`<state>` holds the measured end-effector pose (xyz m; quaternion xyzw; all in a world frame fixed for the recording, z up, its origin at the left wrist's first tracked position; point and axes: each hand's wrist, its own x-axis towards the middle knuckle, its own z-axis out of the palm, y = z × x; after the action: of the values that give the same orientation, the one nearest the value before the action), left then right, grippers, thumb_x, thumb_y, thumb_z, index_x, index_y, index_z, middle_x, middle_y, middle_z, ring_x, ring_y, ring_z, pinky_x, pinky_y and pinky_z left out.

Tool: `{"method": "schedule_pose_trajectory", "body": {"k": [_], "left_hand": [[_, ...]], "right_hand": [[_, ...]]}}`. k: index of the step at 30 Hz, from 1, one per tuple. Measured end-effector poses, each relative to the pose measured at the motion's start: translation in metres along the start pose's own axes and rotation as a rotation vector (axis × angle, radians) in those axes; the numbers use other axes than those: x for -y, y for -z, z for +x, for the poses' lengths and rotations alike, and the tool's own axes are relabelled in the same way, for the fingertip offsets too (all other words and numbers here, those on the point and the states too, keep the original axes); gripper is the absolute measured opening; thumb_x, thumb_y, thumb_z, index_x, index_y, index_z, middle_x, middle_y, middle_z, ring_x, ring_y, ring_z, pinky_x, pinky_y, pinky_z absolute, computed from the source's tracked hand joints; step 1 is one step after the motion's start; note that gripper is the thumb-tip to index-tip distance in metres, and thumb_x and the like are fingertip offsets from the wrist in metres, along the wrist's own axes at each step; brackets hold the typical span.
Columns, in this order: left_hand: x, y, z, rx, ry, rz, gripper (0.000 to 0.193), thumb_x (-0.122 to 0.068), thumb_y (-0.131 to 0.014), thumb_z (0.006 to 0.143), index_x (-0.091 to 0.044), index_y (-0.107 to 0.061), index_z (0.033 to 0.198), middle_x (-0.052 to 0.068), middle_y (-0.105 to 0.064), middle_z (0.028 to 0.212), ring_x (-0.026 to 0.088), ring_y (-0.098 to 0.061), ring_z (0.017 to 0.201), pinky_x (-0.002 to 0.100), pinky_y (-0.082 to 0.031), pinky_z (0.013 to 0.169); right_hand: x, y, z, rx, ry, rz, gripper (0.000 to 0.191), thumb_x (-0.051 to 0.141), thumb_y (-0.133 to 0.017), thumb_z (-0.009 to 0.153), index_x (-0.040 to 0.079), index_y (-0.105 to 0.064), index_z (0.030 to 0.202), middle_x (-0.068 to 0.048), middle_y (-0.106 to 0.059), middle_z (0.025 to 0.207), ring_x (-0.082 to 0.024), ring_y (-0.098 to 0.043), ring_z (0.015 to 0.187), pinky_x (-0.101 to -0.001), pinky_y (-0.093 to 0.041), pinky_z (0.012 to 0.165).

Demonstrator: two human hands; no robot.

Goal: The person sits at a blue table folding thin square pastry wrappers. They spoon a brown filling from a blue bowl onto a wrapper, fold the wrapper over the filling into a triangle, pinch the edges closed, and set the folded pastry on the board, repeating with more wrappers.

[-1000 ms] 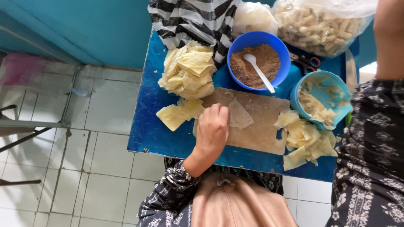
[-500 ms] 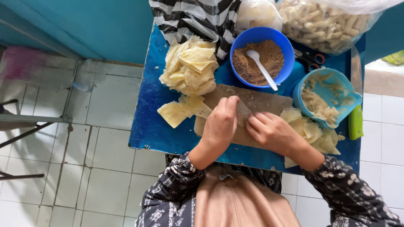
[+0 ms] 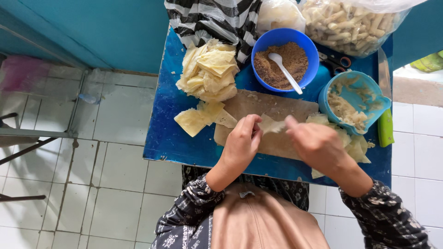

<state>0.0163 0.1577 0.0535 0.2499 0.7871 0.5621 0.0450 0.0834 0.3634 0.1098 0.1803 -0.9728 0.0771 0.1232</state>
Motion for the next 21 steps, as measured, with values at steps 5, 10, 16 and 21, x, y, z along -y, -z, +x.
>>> {"method": "schedule_pose_trajectory", "body": {"k": [5,10,16,21], "left_hand": [[0.002,0.005,-0.011,-0.036,-0.057,-0.008,0.027,0.001,-0.065,0.094,-0.003,-0.057,0.12,0.015,-0.065,0.101,0.031,-0.067,0.089,0.04,-0.055,0.077],[-0.003,0.018,-0.018,0.037,-0.501,0.244,0.042,0.003,-0.06,0.089,-0.004,-0.055,0.131,0.017,-0.063,0.119,0.033,-0.066,0.108,0.039,-0.056,0.092],[0.001,0.028,-0.008,0.068,-0.409,0.143,0.047,0.007,-0.059,0.09,-0.004,-0.055,0.136,0.017,-0.061,0.122,0.036,-0.064,0.11,0.04,-0.055,0.094],[0.002,0.028,-0.01,0.013,-0.28,0.002,0.042,0.006,-0.062,0.095,-0.005,-0.054,0.135,0.016,-0.061,0.12,0.037,-0.064,0.105,0.042,-0.055,0.091]], "right_hand": [[-0.014,0.0,0.03,-0.282,-0.381,0.293,0.058,0.016,-0.076,0.098,-0.006,-0.051,0.145,-0.015,-0.066,0.097,-0.027,-0.066,0.074,-0.0368,-0.052,0.064],[-0.029,-0.003,0.058,-0.192,-0.302,0.273,0.04,0.008,-0.072,0.098,0.005,-0.064,0.136,-0.014,-0.063,0.097,-0.027,-0.065,0.077,-0.0369,-0.052,0.07],[-0.022,-0.002,0.064,-0.196,-0.24,0.111,0.028,0.002,-0.071,0.1,0.006,-0.07,0.127,-0.013,-0.066,0.1,-0.029,-0.066,0.081,-0.0379,-0.052,0.072],[-0.005,0.009,0.053,-0.227,-0.194,0.016,0.024,-0.001,-0.071,0.096,0.004,-0.069,0.119,-0.012,-0.065,0.097,-0.029,-0.066,0.08,-0.0395,-0.053,0.073]]}}
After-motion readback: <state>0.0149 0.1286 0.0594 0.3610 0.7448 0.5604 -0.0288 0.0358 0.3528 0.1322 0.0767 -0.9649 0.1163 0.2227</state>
